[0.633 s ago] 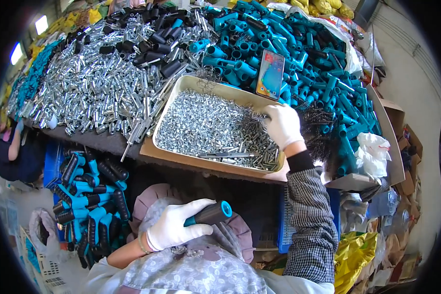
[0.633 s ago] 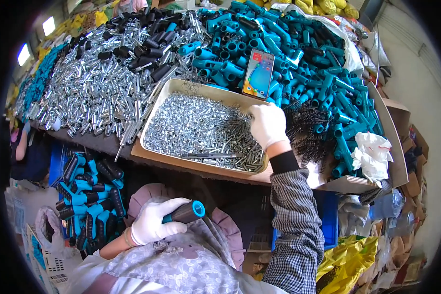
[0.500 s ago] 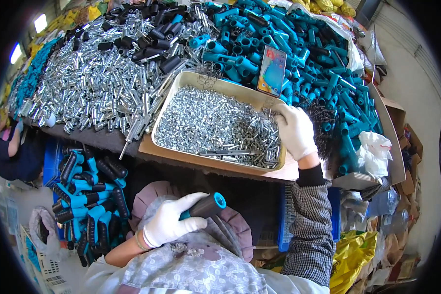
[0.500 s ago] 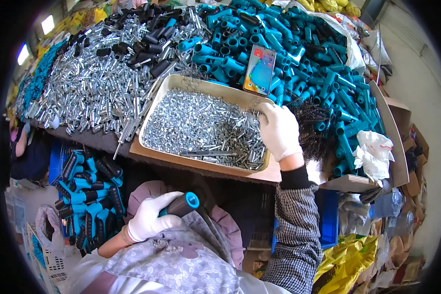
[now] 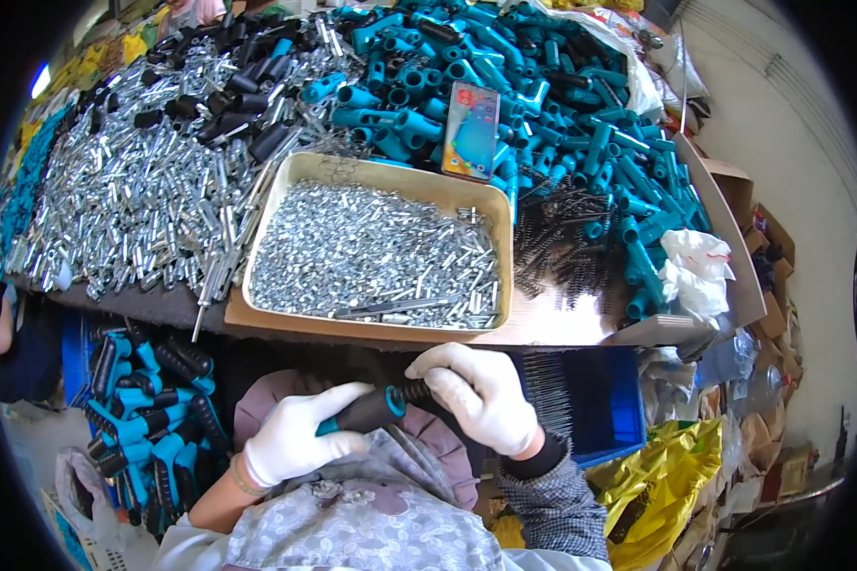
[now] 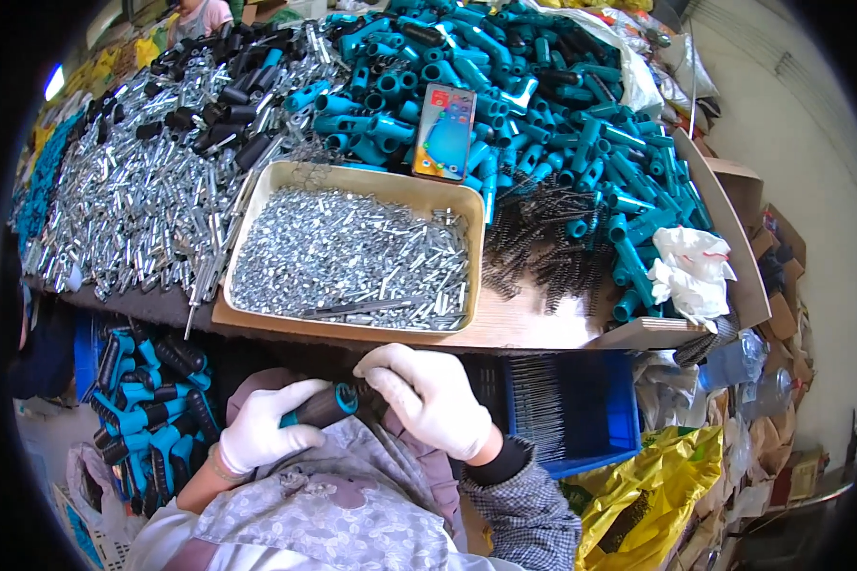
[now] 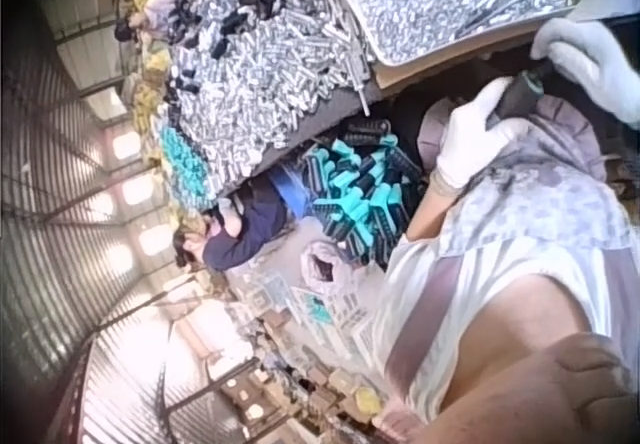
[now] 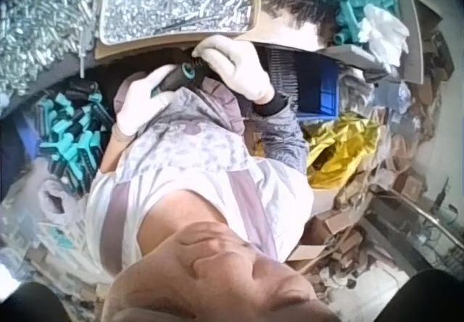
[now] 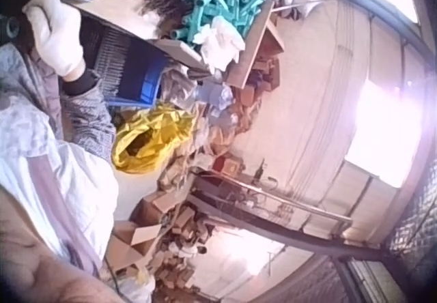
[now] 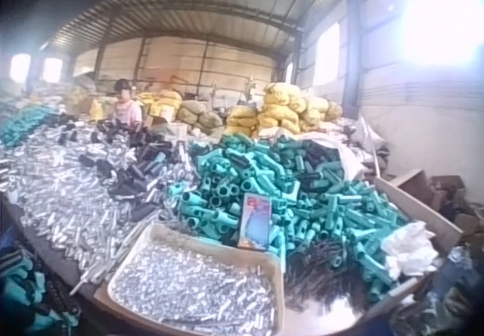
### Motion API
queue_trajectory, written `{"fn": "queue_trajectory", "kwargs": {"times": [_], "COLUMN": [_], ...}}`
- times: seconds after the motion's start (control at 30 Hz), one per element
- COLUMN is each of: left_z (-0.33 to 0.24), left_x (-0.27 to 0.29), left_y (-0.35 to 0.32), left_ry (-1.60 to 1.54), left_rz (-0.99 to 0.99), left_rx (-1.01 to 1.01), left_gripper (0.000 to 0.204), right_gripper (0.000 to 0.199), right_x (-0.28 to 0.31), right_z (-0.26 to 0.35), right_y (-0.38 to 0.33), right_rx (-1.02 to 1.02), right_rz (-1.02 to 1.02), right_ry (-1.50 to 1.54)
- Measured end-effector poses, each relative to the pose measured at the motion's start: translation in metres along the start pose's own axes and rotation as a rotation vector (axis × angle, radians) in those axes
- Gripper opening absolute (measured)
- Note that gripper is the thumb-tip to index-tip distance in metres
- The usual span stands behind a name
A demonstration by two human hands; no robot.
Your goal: Assembling metal components and plastic handles at an industrial workbench.
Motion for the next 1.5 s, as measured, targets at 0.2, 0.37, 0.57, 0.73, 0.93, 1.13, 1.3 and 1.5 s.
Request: {"fn": "queue_trajectory", "kwargs": {"times": [0.2,0.37,0.57,0.73,0.93,1.13,1.3,1.5], "left_z": [-0.017,-0.029,-0.019,-0.011,0.001,0.051,0.057,0.043], "left_x": [0.014,0.002,-0.003,-0.001,0.011,0.053,0.067,0.073], "left_y": [0.006,0.014,0.014,0.015,0.016,-0.006,-0.009,0.032], "left_ry": [0.174,0.376,0.194,-0.038,-0.001,-0.298,-0.573,-0.261], "left_rz": [0.017,0.173,-0.026,-0.096,-0.11,-0.643,-0.741,-0.407], "left_rx": [-0.123,-0.2,-0.226,-0.123,-0.048,0.277,0.04,-0.05], "left_gripper": [0.061,0.065,0.065,0.068,0.067,0.06,0.078,0.026], "right_gripper": [0.019,0.02,0.042,0.029,0.037,0.039,0.048,0.05], "right_x": [-0.015,-0.017,-0.014,0.153,0.402,0.464,0.489,0.502], "right_z": [-0.017,-0.005,-0.005,-0.016,-0.125,-0.184,-0.207,-0.224], "right_y": [-0.008,-0.005,0.003,0.088,0.145,0.195,0.231,0.252], "right_rx": [-0.092,-0.01,-0.011,0.153,-0.521,-0.681,-0.712,-1.033], "right_rz": [0.028,0.005,0.239,-0.344,-0.738,-0.671,-0.546,-0.312], "right_ry": [0.01,-0.145,-0.086,-0.66,-1.155,-1.214,-1.279,-1.416]}}
Point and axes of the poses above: each hand's wrist, its own y-axis towards the middle knuckle, its own x-axis out of the back of the hand, z = x × y, the point moved 8 cm from there along y, towards the middle knuckle, and after that the axes turned 8 degrees about -x, right-handed, at the moved point
